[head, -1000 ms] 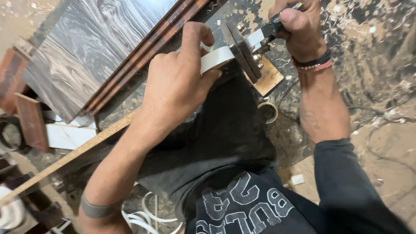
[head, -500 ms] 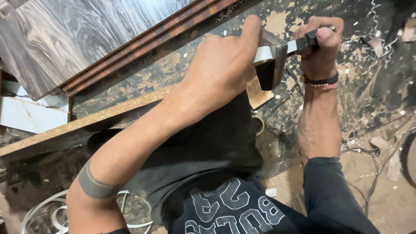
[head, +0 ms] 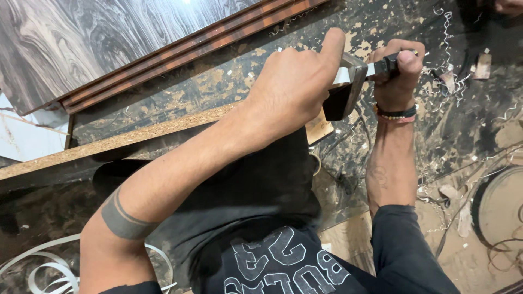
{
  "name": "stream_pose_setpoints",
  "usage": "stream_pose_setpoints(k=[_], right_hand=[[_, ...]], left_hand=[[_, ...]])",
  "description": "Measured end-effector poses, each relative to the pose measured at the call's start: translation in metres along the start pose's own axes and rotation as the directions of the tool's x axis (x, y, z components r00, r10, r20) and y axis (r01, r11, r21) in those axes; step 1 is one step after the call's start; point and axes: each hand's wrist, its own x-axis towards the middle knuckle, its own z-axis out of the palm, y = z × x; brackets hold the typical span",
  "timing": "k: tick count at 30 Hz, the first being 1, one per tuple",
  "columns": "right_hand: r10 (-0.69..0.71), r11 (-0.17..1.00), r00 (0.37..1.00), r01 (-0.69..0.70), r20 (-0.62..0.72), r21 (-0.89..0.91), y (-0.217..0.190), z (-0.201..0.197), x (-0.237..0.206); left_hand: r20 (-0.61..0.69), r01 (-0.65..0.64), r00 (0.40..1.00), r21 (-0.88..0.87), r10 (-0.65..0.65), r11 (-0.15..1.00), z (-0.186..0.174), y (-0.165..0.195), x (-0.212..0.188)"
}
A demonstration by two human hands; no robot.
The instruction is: The person sits on the workshop floor with a wooden board across their lap and applies white edge banding tape along the board's edge, pressing it down by hand. They then use a hand plane to trim and smooth the applied edge banding along the length of the board.
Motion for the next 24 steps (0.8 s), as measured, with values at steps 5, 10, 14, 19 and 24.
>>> stream_pose_setpoints(k=[5,10,14,19,24], right_hand=[[-0.01,1.0,1.0,0.011,0.013,-0.01,0.001,-0.001,0.0],[-0.013,1.0,1.0,0.013,0.009,-0.023,0.001,-0.001,0.001],[-0.008,1.0,1.0,0.008,0.013,-0.013,0.002,-0.001,0.001],[-0.016,0.999,1.0,0.016,0.009,-0.048,0.002,-0.004,0.001],[-0.033,0.999,0.999,0.033,0.032,-0.013,0.002,-0.003,0.002]], left_hand=[[-0.04,-0.01,0.999,0.013,0.011,1.0,0.003,-0.001,-0.002],[-0.072,-0.024,0.997,0.014,0.025,1.0,0.004,-0.001,-0.001],[-0.031,-0.001,1.0,-0.007,0.0,1.0,0.001,0.0,-0.001],[-0.067,-0.105,0.992,0.0,0.105,0.994,-0.007,0.002,-0.007],[-0.017,-0.145,0.989,-0.025,0.145,0.989,-0.01,-0.002,-0.01]])
